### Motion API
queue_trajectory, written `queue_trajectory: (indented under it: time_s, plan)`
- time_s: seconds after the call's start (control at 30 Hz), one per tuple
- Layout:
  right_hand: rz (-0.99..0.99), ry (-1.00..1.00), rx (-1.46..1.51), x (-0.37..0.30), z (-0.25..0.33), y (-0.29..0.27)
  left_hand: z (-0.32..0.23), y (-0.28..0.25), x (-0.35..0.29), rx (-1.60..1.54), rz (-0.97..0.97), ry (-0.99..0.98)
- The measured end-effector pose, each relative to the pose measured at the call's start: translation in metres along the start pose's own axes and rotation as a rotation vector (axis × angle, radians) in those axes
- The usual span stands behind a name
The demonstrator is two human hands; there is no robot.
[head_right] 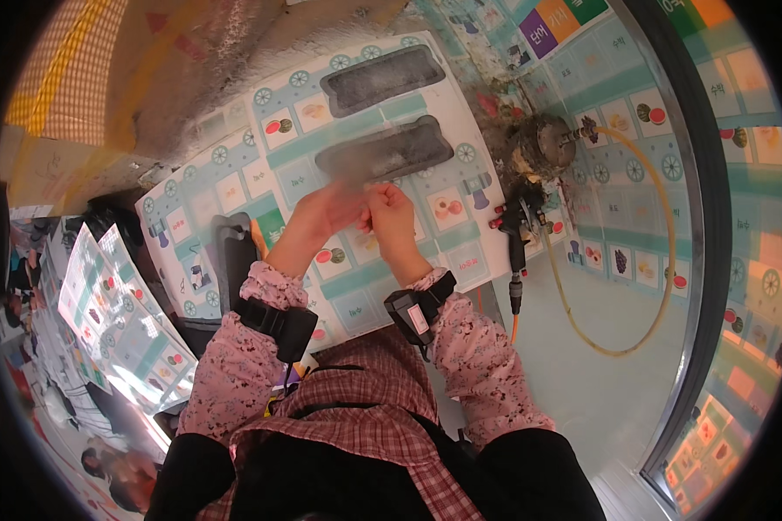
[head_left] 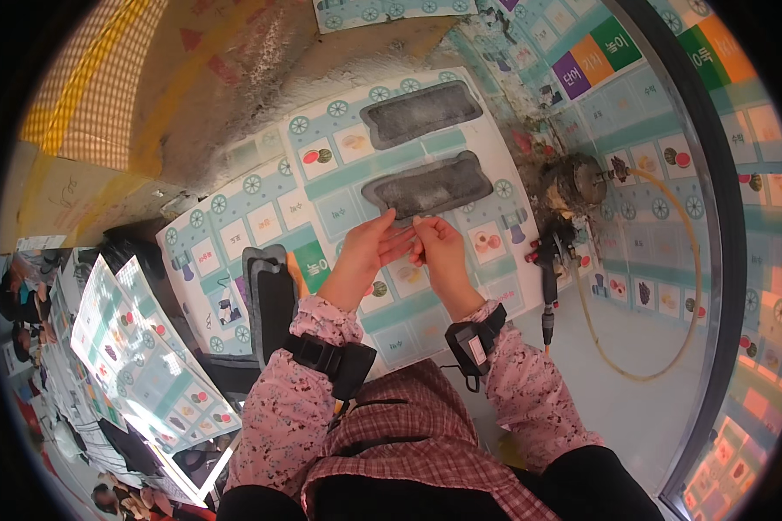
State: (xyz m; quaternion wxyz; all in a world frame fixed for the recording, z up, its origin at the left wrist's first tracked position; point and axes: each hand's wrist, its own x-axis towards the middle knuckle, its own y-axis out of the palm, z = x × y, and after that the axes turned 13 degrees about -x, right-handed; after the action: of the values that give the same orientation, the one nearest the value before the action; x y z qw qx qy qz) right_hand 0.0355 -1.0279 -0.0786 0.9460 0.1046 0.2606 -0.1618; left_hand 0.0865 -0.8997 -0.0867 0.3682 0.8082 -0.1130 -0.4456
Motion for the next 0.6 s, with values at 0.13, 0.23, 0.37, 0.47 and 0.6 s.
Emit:
queue_trajectory:
  time_s: [0.13, 0.23, 0.37, 0.47, 0.6]
  plan:
    - [0.127, 0.056, -0.048, -0.008, 0.003, -0.004, 0.001, -0.004, -0.013, 0.055, -0.040, 0.091]
    - [0.461, 0.100, -0.157, -0.016, 0.034, -0.026, -0.003, -0.015, -0.021, 0.085, -0.072, 0.148]
    - [0.926, 0.151, -0.512, 0.012, 0.093, -0.090, -0.032, -0.019, -0.059, -0.072, -0.106, 0.308]
    - [0.353, -0.101, -0.435, 0.080, 0.095, -0.103, -0.067, -0.009, -0.113, -0.099, 0.003, 0.458]
    - [-0.251, -0.547, -0.749, 0.213, 0.062, -0.136, -0.094, -0.010, -0.169, -0.050, 0.127, 0.683]
